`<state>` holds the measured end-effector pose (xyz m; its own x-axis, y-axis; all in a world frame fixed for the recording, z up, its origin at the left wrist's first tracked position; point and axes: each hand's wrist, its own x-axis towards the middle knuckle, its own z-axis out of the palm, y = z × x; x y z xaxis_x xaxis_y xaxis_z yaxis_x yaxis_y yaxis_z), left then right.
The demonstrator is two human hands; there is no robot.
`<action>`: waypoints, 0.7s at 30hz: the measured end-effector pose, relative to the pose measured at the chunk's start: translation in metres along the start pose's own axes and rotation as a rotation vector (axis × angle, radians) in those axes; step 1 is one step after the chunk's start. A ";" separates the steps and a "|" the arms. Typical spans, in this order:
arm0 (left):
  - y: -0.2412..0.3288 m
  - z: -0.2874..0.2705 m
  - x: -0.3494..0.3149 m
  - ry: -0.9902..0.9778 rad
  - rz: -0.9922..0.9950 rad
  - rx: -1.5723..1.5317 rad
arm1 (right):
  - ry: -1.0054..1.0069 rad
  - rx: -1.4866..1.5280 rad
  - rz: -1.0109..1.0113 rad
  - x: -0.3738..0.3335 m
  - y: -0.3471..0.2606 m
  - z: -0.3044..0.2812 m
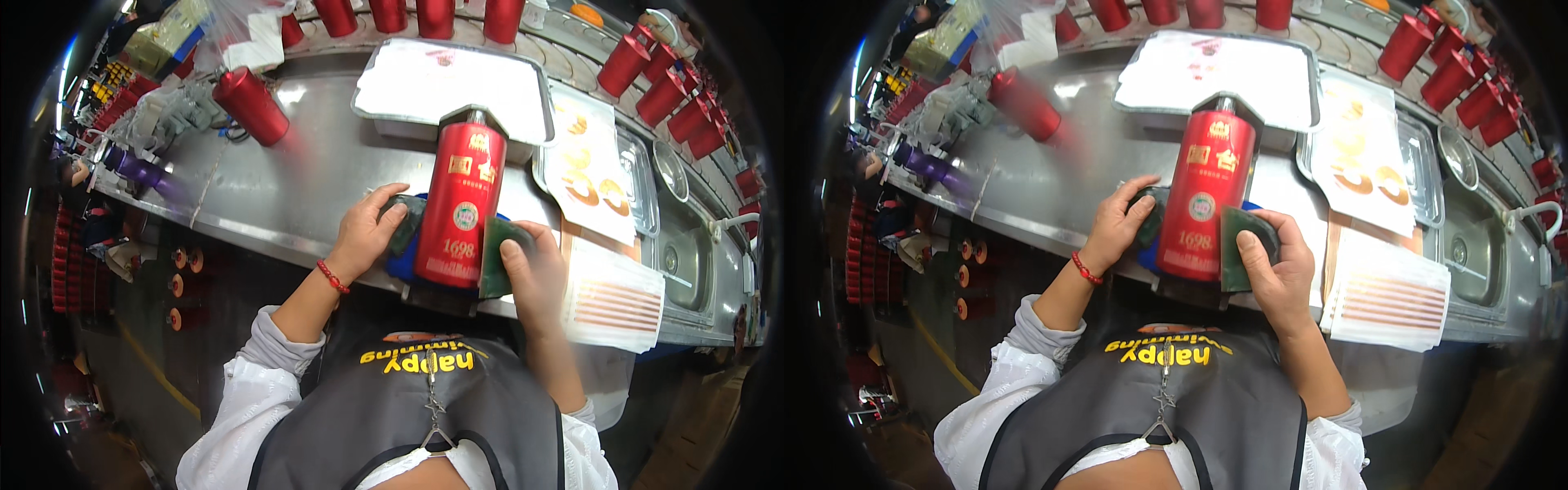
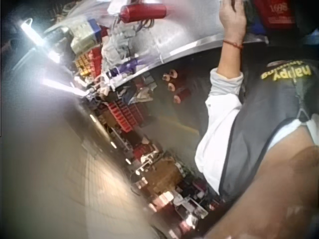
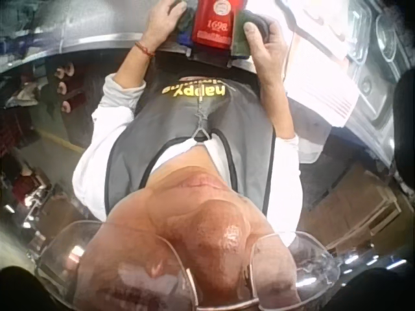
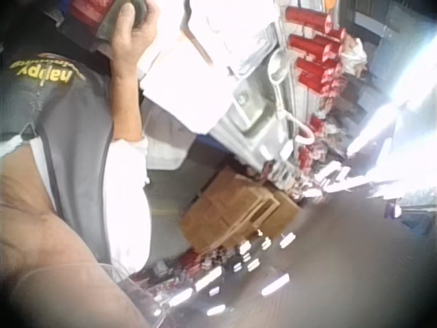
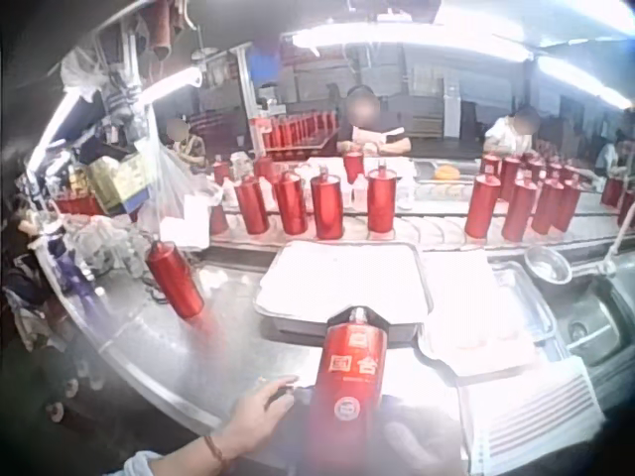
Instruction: The person applies decorative stickers to red cylindrical containers. They peel stickers from a sheet, align them on the container body, and smooth them down with a green sponge. The person also wipes the container top and handles the container repeatedly.
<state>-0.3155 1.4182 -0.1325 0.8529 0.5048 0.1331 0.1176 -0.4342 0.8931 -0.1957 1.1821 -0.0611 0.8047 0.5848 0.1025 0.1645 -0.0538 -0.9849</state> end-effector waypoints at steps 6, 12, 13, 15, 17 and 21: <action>0.026 0.013 0.090 -0.043 0.487 -0.140 | -0.064 0.020 0.050 0.011 0.018 -0.001; 0.045 0.012 0.121 -0.269 0.595 -0.073 | -0.098 -0.016 0.068 0.014 0.016 -0.002; 0.045 0.015 0.127 -0.262 0.680 -0.045 | -0.087 -0.015 0.066 0.015 0.018 -0.002; 0.049 0.010 0.134 -0.312 0.730 0.028 | -0.093 -0.057 0.048 0.016 0.020 -0.003; 0.053 0.007 0.138 -0.351 0.755 0.076 | -0.097 -0.077 0.045 0.017 0.021 -0.003; 0.056 0.003 0.141 -0.399 0.763 0.132 | -0.100 -0.085 0.049 0.018 0.019 -0.002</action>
<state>-0.1876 1.4628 -0.0645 0.8345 -0.2479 0.4921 -0.5217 -0.6428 0.5610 -0.1768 1.1903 -0.0777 0.7528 0.6573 0.0361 0.1774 -0.1497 -0.9727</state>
